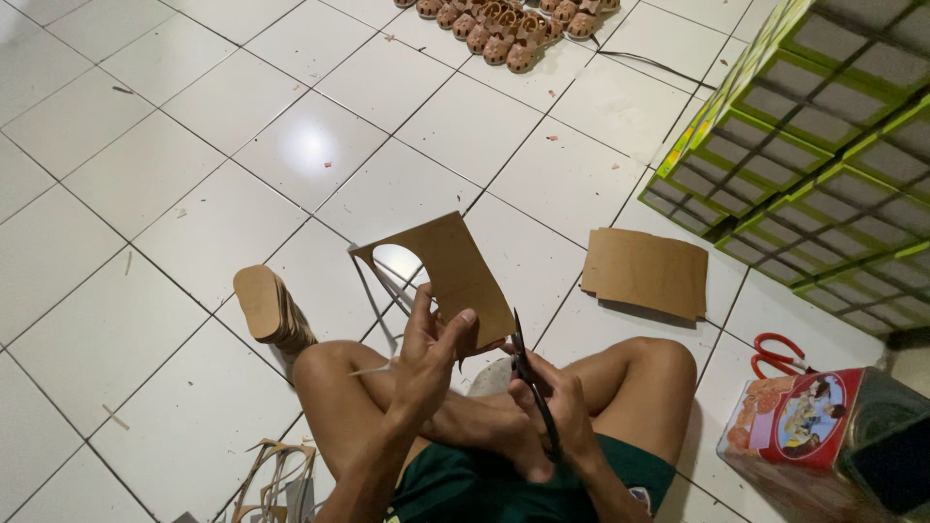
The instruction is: The person sits cross-legged on the workshop floor and cuts insole shapes from cardboard sheets using scissors, trimming around the outline and removing scrap strips. They set trimmed insoles onto a stack beside them and continue cutting more pieces from the remaining cardboard.
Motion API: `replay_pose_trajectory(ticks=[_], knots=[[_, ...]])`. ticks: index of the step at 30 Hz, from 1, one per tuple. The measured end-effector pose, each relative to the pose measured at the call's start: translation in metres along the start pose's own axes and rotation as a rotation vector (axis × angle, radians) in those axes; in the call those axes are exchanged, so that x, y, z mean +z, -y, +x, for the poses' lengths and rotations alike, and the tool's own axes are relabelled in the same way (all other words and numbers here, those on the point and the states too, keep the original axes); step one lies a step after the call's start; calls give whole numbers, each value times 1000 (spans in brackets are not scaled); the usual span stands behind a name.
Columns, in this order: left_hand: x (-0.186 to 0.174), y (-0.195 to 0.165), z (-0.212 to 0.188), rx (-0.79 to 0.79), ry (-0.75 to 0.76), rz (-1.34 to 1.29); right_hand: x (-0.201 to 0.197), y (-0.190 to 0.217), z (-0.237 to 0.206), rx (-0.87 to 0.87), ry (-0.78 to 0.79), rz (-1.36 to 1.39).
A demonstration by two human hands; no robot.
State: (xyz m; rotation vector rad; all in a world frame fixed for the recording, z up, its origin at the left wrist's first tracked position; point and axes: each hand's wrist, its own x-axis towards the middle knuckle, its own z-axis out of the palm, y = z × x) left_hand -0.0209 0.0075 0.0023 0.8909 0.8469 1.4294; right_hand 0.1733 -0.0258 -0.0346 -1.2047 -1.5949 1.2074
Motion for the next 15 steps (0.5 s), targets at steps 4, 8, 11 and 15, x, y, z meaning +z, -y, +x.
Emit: replay_pose_trajectory(ticks=[4,8,11,15], knots=[[0,-1,-1,-46,-4,2,1,2,1,142,10,-74],[-1,0,-3,-8,25,24,0,6,-2,-30,-35,-104],[-2,-1,-5,-25,2,86,1,9,-6,20,-78,-157],[-5,-7,0,-101,-61,249,2,13,-7,104,-71,-159]])
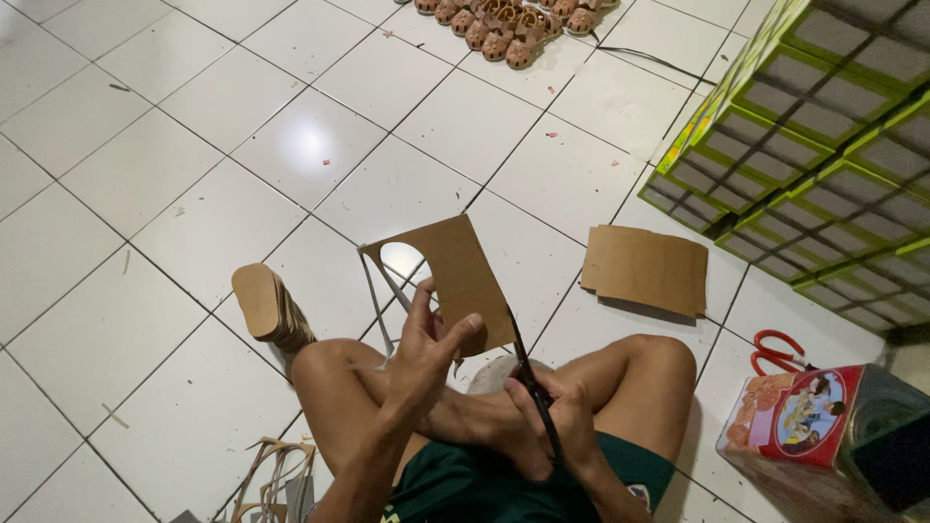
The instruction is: The person sits cross-legged on the workshop floor and cuts insole shapes from cardboard sheets using scissors, trimming around the outline and removing scrap strips. They set trimmed insoles onto a stack beside them and continue cutting more pieces from the remaining cardboard.
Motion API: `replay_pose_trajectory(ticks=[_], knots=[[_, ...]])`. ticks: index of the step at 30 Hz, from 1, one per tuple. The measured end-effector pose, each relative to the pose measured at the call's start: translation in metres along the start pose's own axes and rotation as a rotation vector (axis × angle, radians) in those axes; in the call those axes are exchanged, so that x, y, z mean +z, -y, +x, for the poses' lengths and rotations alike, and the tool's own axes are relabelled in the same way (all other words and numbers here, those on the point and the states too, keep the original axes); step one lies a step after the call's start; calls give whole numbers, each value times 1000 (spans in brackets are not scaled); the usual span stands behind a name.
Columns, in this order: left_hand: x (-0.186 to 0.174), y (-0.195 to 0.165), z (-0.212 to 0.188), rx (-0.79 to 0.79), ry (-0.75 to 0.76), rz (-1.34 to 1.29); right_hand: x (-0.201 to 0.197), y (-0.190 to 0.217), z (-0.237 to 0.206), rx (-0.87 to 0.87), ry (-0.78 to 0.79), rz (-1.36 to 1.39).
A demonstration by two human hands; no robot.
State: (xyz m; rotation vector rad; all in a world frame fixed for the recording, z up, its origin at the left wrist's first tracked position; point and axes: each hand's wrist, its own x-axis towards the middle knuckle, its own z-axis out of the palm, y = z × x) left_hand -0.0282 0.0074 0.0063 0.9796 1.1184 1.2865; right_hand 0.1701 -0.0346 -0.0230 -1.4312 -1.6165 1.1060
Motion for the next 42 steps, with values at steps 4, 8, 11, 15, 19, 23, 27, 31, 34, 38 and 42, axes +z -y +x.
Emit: replay_pose_trajectory(ticks=[4,8,11,15,19,23,27,31,34,38,42], knots=[[4,-5,1,65,6,-80,-1,3,2,-63,-13,-11],[13,-4,-8,126,60,-131,-4,6,5,-74,21,45],[13,-2,-13,137,66,-121,-5,5,6,-107,44,81],[11,-3,-16,101,66,-126,-6,0,6,-27,55,39],[12,-4,-16,118,74,-108,-6,-5,6,-21,56,6],[12,-2,-15,127,69,-100,-7,-8,6,-55,37,11],[11,0,-14,147,79,-134,-7,-7,3,-192,7,27],[8,-3,-8,92,83,-140,-6,-5,2,-25,20,-14],[6,-9,-7,-61,26,-50,-6,-4,4,-21,31,-16],[10,-12,-10,51,46,-119,-8,-1,8,-86,59,41],[13,-12,-17,33,53,-164,-9,5,9,-118,111,158]])
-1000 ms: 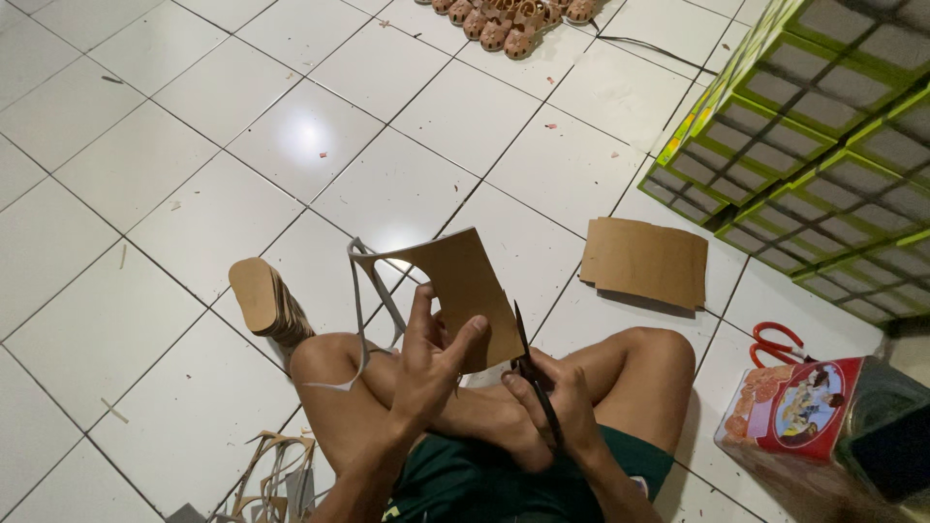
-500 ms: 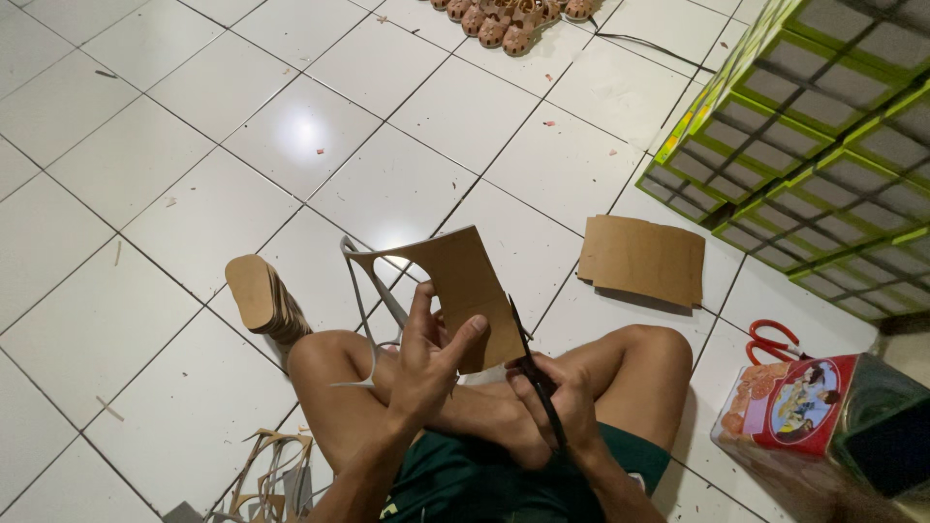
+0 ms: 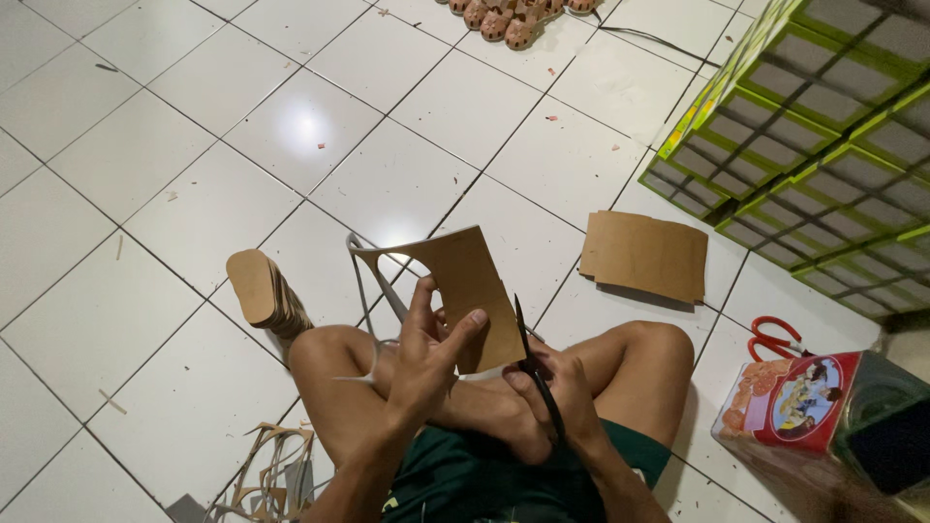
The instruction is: The person sits cross-legged on the workshop floor and cuts insole shapes from cardboard sheets using scissors, trimming around the outline and removing scrap strips. They set trimmed insoles onto a stack beside them and continue cutting more pieces from the remaining cardboard.
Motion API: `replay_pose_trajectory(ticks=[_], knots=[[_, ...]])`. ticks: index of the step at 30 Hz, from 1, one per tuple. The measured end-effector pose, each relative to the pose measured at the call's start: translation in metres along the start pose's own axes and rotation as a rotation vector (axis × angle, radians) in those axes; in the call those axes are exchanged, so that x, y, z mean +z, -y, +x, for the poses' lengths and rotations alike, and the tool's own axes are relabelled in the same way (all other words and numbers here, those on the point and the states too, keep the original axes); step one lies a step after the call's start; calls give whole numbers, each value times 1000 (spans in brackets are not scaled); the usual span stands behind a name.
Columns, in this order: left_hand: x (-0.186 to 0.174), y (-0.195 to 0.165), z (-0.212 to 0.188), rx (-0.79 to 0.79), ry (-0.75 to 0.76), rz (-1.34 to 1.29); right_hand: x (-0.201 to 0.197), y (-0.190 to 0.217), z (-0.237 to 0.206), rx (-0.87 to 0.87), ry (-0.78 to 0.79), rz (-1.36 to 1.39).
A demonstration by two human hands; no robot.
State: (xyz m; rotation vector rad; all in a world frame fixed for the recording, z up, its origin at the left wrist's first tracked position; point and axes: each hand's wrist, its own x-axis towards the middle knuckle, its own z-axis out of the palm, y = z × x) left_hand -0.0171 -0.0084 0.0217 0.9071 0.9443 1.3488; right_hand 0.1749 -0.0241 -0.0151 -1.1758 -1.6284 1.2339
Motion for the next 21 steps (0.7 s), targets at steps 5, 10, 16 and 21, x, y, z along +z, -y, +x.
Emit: replay_pose_trajectory(ticks=[5,10,16,21], knots=[[-1,3,-2,35,13,6,1,1,3,20,2,-23],[-3,7,-1,0,13,93,-1,-7,2,-37,-6,-26],[-1,6,-3,14,40,-24,-5,-14,-2,-48,-14,-56],[2,-1,-5,3,42,53,-7,-18,-5,-65,-29,-135]])
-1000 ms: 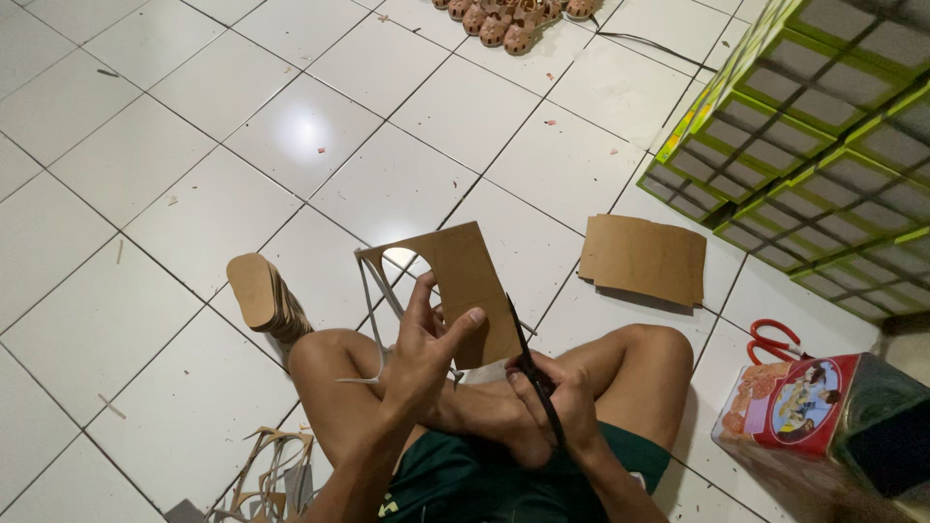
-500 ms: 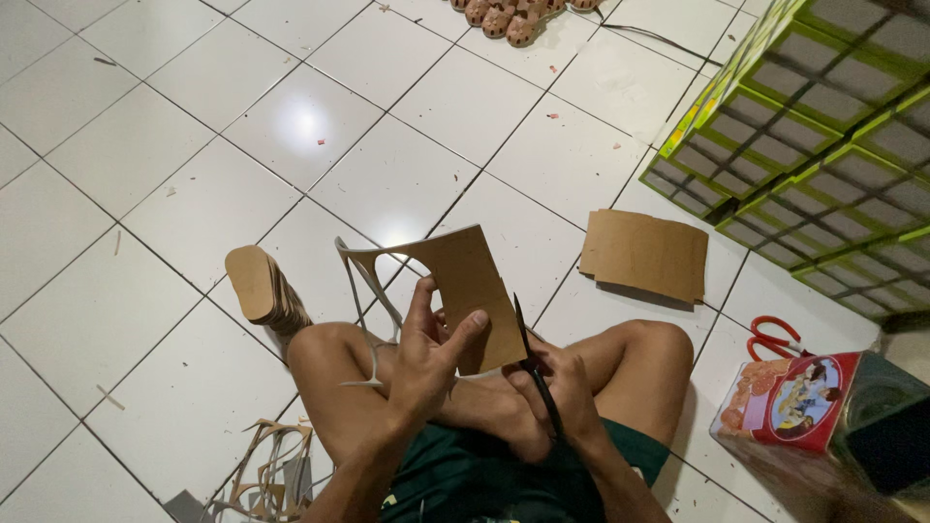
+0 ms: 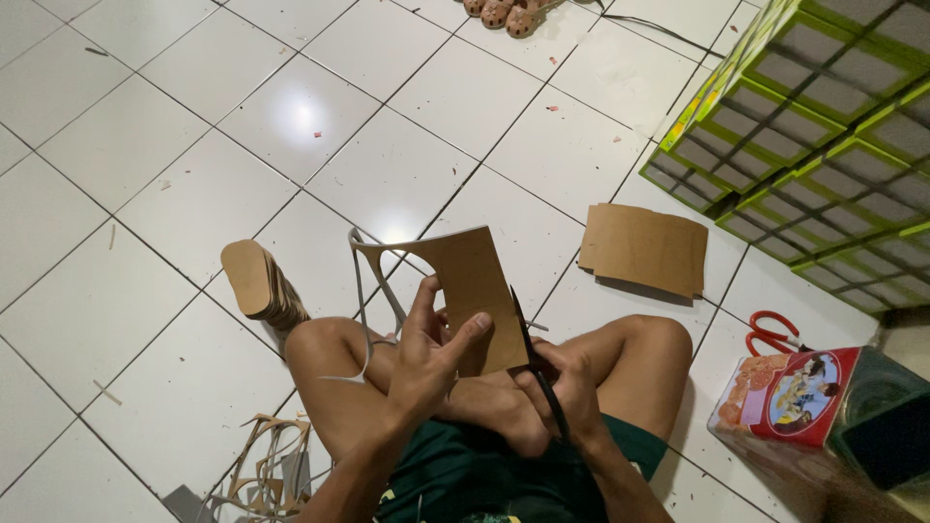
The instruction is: The person sits cross-legged on the workshop floor and cuts insole shapes from cardboard sheets using scissors, trimming around the outline and removing scrap strips. They set trimmed insoles onto a stack beside them and continue cutting more pieces from the remaining cardboard.
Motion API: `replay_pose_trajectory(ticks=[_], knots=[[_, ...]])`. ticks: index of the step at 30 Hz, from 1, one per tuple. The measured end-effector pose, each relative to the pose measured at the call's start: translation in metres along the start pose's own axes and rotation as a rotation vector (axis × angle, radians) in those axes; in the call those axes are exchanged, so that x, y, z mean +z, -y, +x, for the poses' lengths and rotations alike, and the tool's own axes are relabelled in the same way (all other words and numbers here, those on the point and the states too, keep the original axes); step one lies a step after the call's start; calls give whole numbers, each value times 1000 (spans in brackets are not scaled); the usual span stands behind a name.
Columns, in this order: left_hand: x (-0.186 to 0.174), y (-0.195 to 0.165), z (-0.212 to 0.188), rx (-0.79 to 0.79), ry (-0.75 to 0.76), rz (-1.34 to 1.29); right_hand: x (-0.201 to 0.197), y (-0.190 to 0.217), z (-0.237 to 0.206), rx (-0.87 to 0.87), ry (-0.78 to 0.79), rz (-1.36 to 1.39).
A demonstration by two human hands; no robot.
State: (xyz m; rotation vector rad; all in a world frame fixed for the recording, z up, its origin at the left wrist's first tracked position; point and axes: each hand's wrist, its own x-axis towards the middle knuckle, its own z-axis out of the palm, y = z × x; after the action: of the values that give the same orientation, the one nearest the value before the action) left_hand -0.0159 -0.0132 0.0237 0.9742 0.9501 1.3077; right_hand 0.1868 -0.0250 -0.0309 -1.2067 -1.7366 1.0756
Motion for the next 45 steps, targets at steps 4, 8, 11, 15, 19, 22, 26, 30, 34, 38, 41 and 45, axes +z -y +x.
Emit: replay_pose_trajectory(ticks=[4,8,11,15,19,22,26,30,34,38,41,45], knots=[[0,-2,1,-28,-5,69,-1,-2,-2,-21,-15,3],[0,1,1,-12,8,51,0,0,-3,-12,-37,-19],[-1,3,4,-3,32,-8,1,2,-3,112,-52,-64],[-9,-1,16,-73,37,-19,1,4,-1,221,10,-139],[-12,-5,21,-58,-4,-20,4,6,-2,117,-10,19],[-8,-5,16,-76,-52,-41,3,8,0,6,29,102],[-2,-6,10,-99,-72,-6,-1,12,3,-40,36,111],[0,-7,5,-114,-46,-12,0,11,3,39,30,130],[0,-5,3,-122,-40,-20,1,5,1,45,24,73],[1,-2,4,-107,-29,-37,0,-4,-1,19,12,17],[1,-4,3,-99,-12,-1,1,-9,-4,73,8,6],[3,-7,1,-155,-38,74,4,-13,-5,113,-14,-79]])
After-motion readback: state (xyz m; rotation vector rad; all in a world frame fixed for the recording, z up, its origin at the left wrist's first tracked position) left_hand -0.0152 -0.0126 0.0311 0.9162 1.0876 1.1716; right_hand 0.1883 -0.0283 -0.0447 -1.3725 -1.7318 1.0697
